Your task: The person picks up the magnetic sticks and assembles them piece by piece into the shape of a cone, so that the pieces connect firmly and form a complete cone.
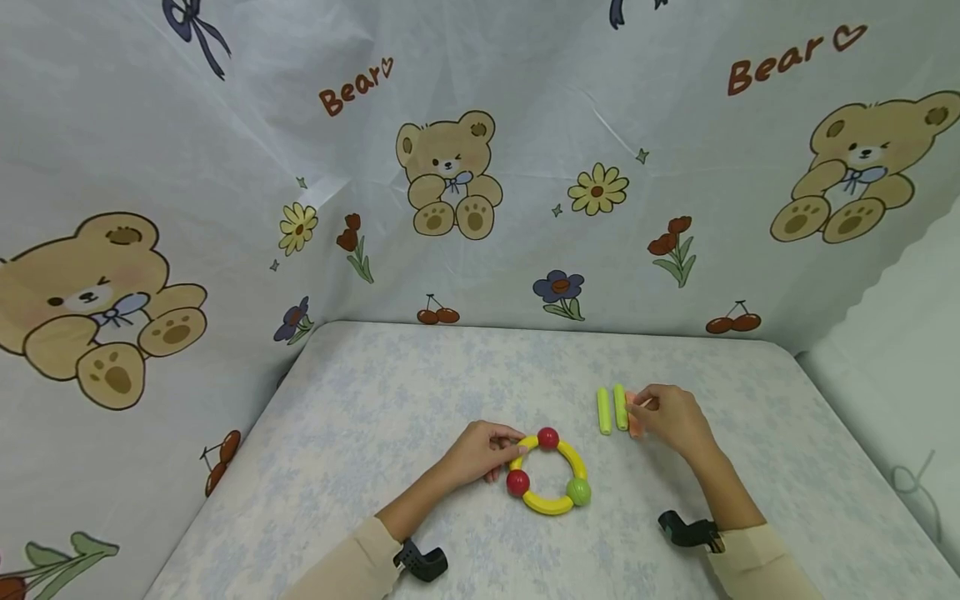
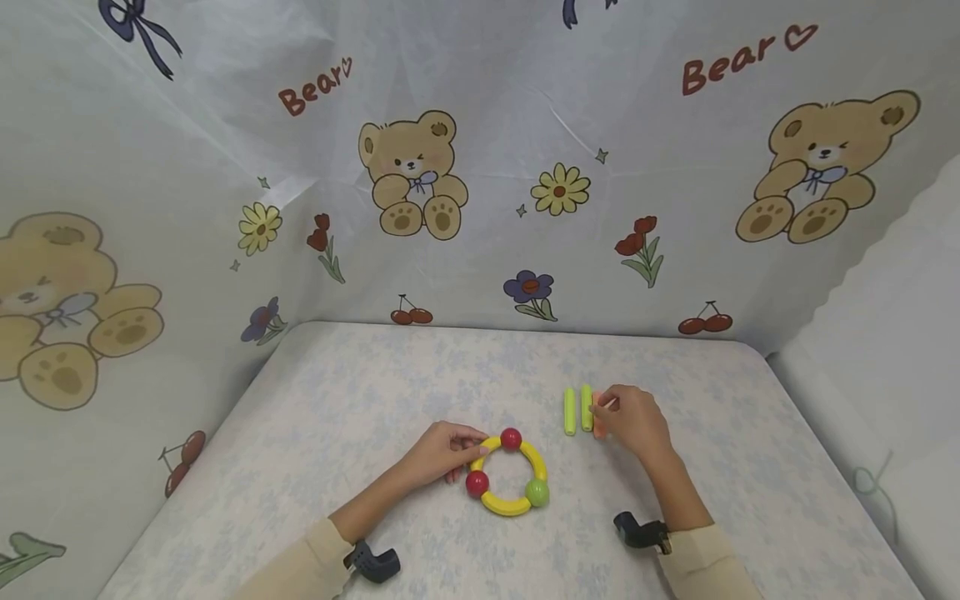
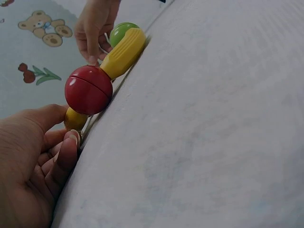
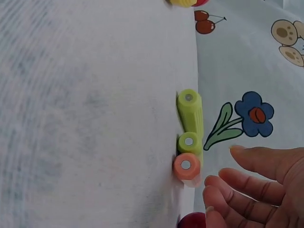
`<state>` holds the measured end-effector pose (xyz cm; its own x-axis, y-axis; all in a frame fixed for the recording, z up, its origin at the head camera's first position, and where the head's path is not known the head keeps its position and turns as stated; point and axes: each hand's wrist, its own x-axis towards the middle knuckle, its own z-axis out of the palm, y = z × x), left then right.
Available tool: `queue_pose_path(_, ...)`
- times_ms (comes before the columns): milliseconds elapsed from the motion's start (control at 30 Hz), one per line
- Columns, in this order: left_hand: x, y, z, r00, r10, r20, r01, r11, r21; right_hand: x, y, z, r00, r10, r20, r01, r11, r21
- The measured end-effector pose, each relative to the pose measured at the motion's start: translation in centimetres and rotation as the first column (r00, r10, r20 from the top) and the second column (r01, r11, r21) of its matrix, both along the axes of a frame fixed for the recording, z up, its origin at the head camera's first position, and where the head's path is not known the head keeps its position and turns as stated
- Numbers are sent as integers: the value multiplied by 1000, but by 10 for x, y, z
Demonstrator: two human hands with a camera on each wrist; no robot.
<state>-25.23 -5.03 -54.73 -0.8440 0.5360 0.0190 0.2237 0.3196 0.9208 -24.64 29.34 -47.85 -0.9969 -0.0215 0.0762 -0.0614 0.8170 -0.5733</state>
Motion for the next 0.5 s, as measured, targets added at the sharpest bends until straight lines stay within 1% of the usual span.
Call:
queue_pose_path(233, 0, 0, 0, 1000, -3, -4, 3, 1000, 0, 1, 2, -4, 998, -44, 42, 41, 998, 51)
queue_pose_path(367, 0, 0, 0, 1000, -3, -4, 3, 1000, 6, 1, 1, -5, 994, -65, 88, 59, 996, 63)
queue_pose_path(500, 0, 0, 0, 1000, -1, -1, 1, 1000, 10, 0, -1, -7, 988, -70, 136, 62, 996, 62)
